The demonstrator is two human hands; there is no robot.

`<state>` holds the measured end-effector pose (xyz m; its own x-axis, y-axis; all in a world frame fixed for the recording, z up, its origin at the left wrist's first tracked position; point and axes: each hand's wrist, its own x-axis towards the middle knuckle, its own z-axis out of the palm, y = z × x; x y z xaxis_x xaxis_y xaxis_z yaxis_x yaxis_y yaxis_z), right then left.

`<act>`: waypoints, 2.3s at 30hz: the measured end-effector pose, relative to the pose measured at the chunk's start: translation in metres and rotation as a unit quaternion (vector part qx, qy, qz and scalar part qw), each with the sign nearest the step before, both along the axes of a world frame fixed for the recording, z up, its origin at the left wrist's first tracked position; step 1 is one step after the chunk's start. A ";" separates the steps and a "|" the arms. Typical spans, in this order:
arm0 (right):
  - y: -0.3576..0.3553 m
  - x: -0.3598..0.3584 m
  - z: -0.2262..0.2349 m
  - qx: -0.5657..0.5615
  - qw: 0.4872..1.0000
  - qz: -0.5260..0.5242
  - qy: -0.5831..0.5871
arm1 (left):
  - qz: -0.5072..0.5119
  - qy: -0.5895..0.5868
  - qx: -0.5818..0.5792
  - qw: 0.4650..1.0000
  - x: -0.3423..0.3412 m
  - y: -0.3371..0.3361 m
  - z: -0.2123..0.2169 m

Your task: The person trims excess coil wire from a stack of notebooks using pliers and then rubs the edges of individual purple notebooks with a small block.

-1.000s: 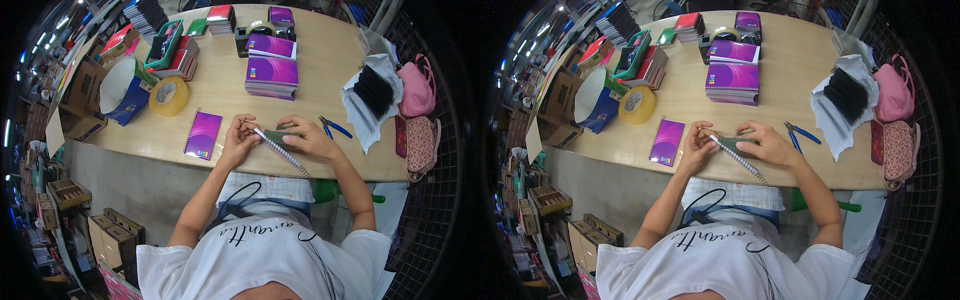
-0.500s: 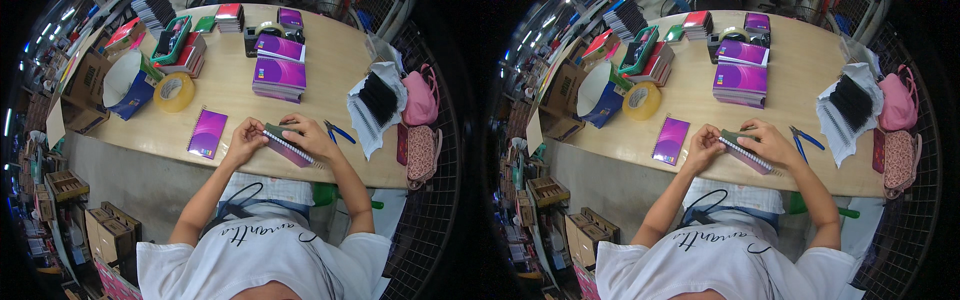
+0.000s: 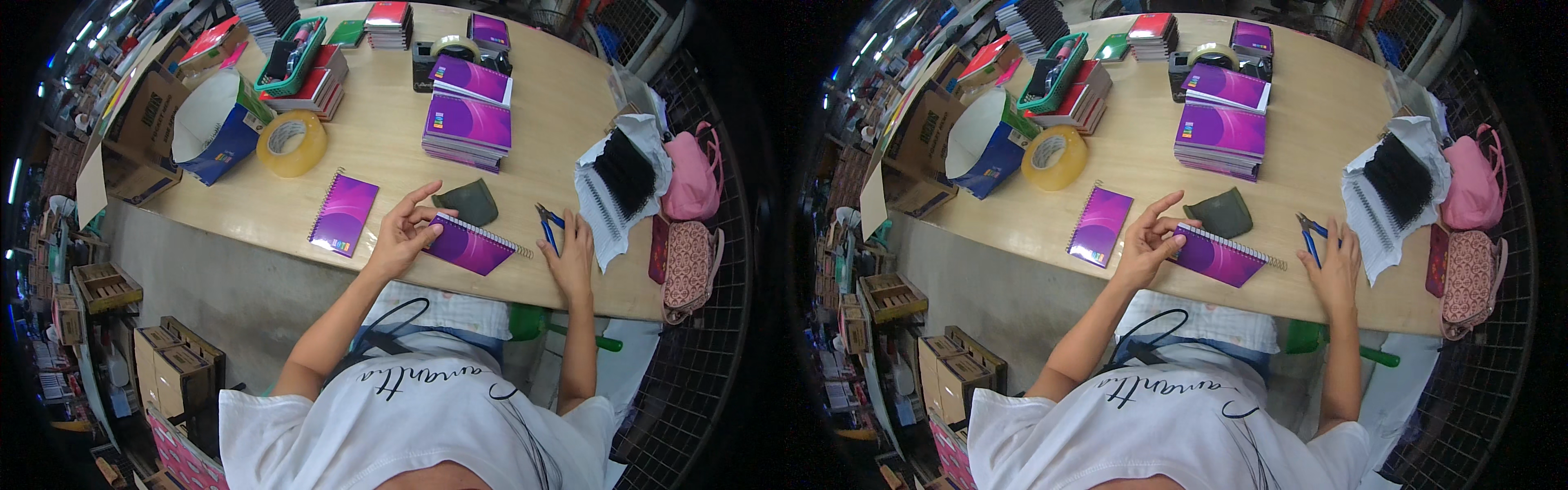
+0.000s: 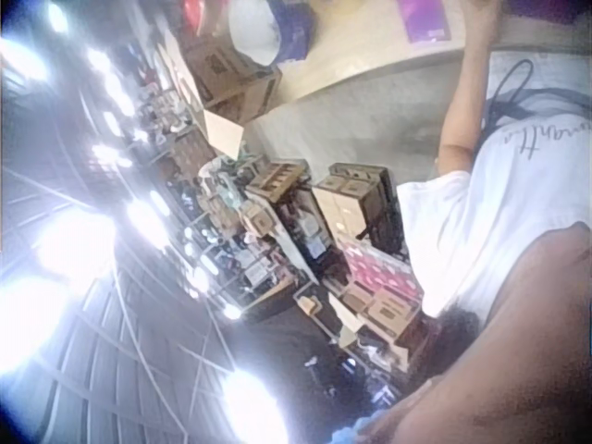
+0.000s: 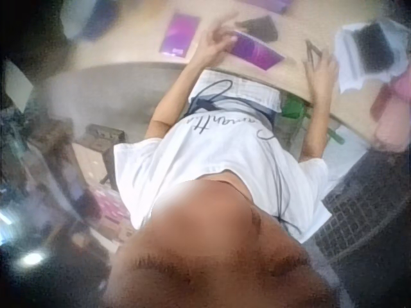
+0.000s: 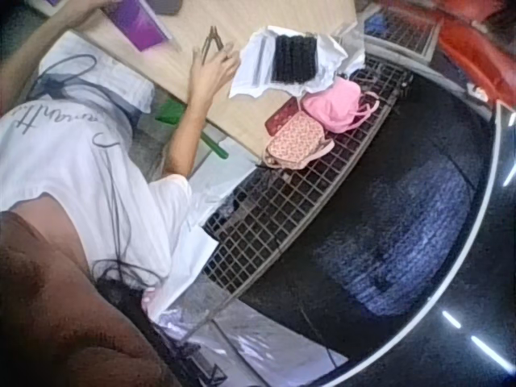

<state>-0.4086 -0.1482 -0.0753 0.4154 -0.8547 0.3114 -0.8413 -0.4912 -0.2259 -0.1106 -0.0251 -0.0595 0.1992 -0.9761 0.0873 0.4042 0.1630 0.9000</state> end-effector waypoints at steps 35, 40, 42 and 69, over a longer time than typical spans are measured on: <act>0.009 0.025 0.049 0.055 0.973 0.129 -0.183 | 0.053 -0.067 0.045 0.995 -0.009 0.009 0.032; 0.024 0.083 0.117 -0.181 0.929 0.321 -0.021 | 0.043 -0.085 0.067 0.993 -0.004 0.012 0.036; 0.023 0.096 0.126 -0.226 0.906 0.357 0.011 | 0.044 -0.079 0.070 0.993 -0.003 0.014 0.037; -0.018 0.040 0.038 0.061 0.992 0.094 -0.063 | -0.002 -0.692 0.101 0.715 0.103 -0.021 0.029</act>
<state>-0.3690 -0.1663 -0.0371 0.5362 -0.7997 0.2703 -0.6982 -0.6001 -0.3903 -0.0076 -0.0459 -0.0302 0.0556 -0.9969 0.0561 -0.8959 -0.0250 0.4435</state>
